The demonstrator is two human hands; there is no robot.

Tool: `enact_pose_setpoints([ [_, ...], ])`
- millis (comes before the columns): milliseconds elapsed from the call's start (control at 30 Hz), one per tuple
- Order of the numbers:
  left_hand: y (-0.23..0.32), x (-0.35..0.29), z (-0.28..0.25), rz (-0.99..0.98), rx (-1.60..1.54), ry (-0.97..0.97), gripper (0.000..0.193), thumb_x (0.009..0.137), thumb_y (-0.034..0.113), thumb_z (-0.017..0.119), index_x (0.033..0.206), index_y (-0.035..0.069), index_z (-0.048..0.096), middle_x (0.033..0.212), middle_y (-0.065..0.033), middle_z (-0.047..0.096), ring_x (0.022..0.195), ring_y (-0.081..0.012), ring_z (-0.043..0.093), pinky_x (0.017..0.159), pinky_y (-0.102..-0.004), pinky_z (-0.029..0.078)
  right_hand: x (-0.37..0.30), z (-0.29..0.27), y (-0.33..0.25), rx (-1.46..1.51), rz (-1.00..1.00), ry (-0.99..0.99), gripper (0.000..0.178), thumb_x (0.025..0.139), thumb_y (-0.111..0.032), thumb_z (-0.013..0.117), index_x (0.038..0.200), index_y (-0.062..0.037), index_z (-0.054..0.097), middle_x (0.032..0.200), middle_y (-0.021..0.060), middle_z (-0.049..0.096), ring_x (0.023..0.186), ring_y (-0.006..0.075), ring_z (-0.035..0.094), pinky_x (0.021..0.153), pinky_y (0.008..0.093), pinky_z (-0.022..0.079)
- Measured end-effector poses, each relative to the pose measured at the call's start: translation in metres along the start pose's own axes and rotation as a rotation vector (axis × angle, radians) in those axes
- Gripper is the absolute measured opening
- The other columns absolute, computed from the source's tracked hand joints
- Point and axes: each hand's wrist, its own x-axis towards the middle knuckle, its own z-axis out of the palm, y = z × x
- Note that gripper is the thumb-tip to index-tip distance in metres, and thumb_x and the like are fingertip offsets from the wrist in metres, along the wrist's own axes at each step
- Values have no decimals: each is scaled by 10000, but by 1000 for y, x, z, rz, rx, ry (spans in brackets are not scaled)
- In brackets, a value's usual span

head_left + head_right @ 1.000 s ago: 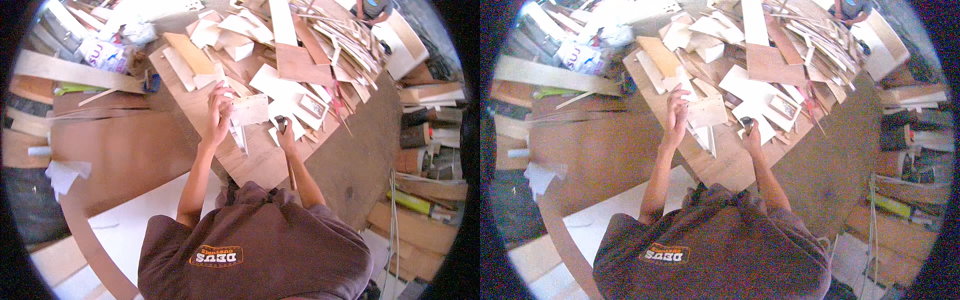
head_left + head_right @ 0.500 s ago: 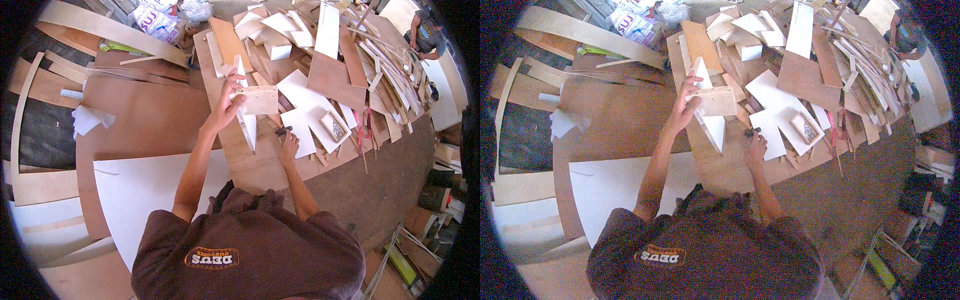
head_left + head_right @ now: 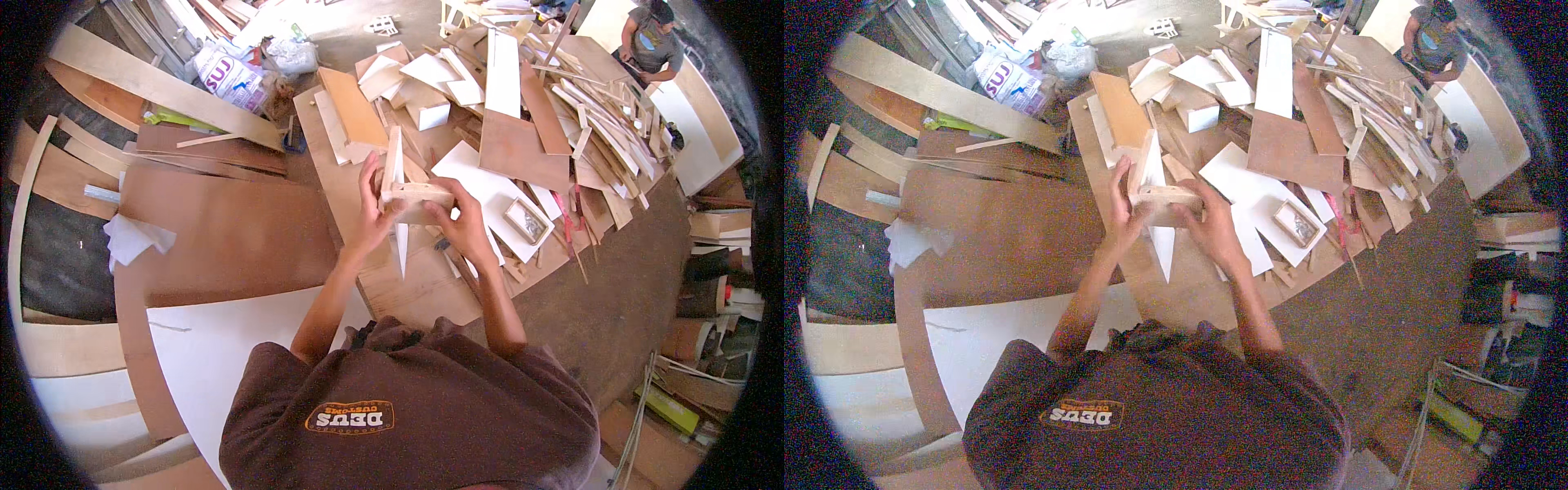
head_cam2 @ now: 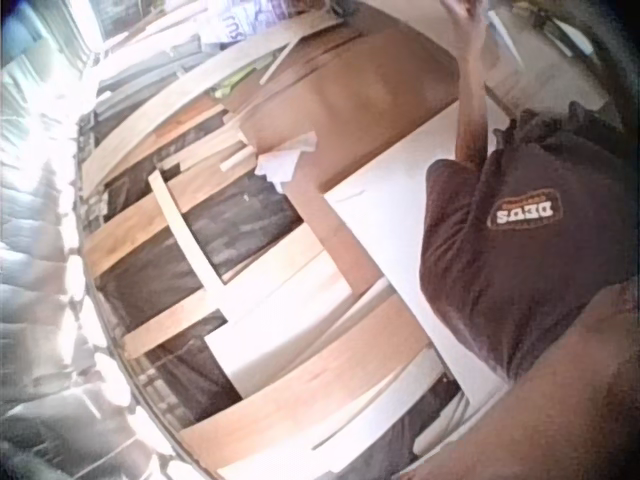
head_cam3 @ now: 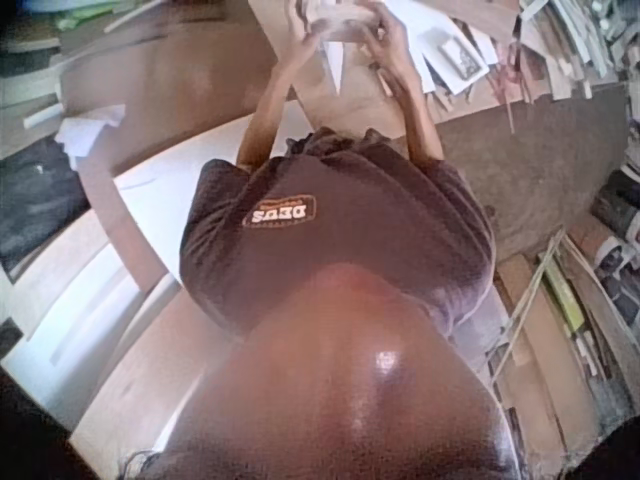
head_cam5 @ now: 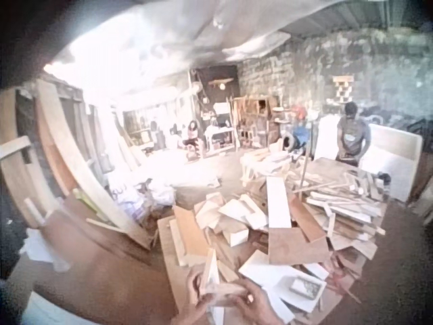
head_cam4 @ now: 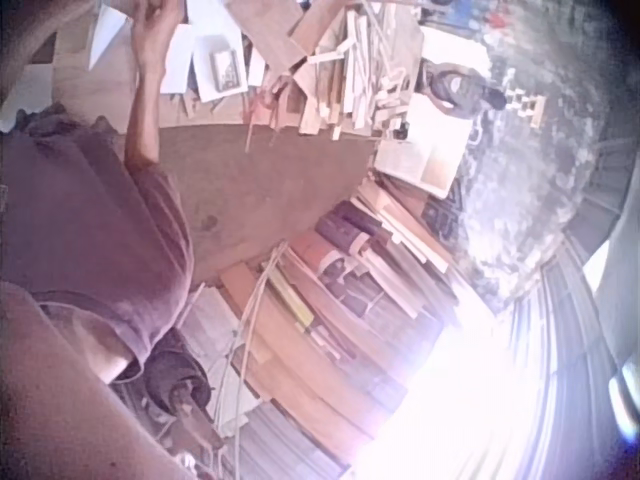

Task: The person fits wooden pieces together and secures them by hammering nails with a hammer.

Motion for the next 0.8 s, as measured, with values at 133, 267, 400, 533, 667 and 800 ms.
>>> enact_pose_setpoints([
  [133,-43,-65,4,-170,9,-120,828,883,86,691,1517,66,160,1597,-153,111,1450,-329,235,1149,-451,327,-13,-5,-17,-24,132,35,349,865,-72,723,1180,-24,581,1001,84,670,879,149,602,766,309,503],
  [267,-42,-104,15,-270,43,-184,809,848,-70,638,1520,50,203,1590,-148,179,1443,-312,269,1135,-441,357,-37,-14,-9,-95,151,94,345,871,-66,720,1181,-28,575,996,88,667,910,158,627,792,319,536],
  [400,-31,-102,32,-142,156,-133,785,779,-161,554,1497,34,303,1559,-149,286,1424,-328,321,1134,-433,357,-65,-18,-30,-93,332,140,376,876,-99,724,1216,-48,572,1039,98,656,878,152,640,759,308,540],
  [533,-48,-95,43,72,257,-225,843,696,-195,531,1484,37,343,1537,-162,338,1399,-360,353,1141,-419,339,-96,-25,-22,-554,167,280,387,862,-151,739,1204,-44,593,1073,139,664,965,230,637,843,361,501],
  [667,-55,-92,35,134,195,-361,822,697,-193,483,1473,53,372,1515,-139,391,1392,-329,377,1144,-437,329,-121,-17,-30,-618,267,288,424,850,-187,750,1210,-24,596,1114,162,664,999,261,635,882,374,485],
  [800,-50,-96,31,194,239,-453,808,714,-159,498,1477,83,383,1506,-118,416,1398,-291,380,1153,-452,307,-144,-9,-16,-476,496,325,470,850,-159,737,1259,3,572,1142,181,651,1037,290,630,906,387,479],
])
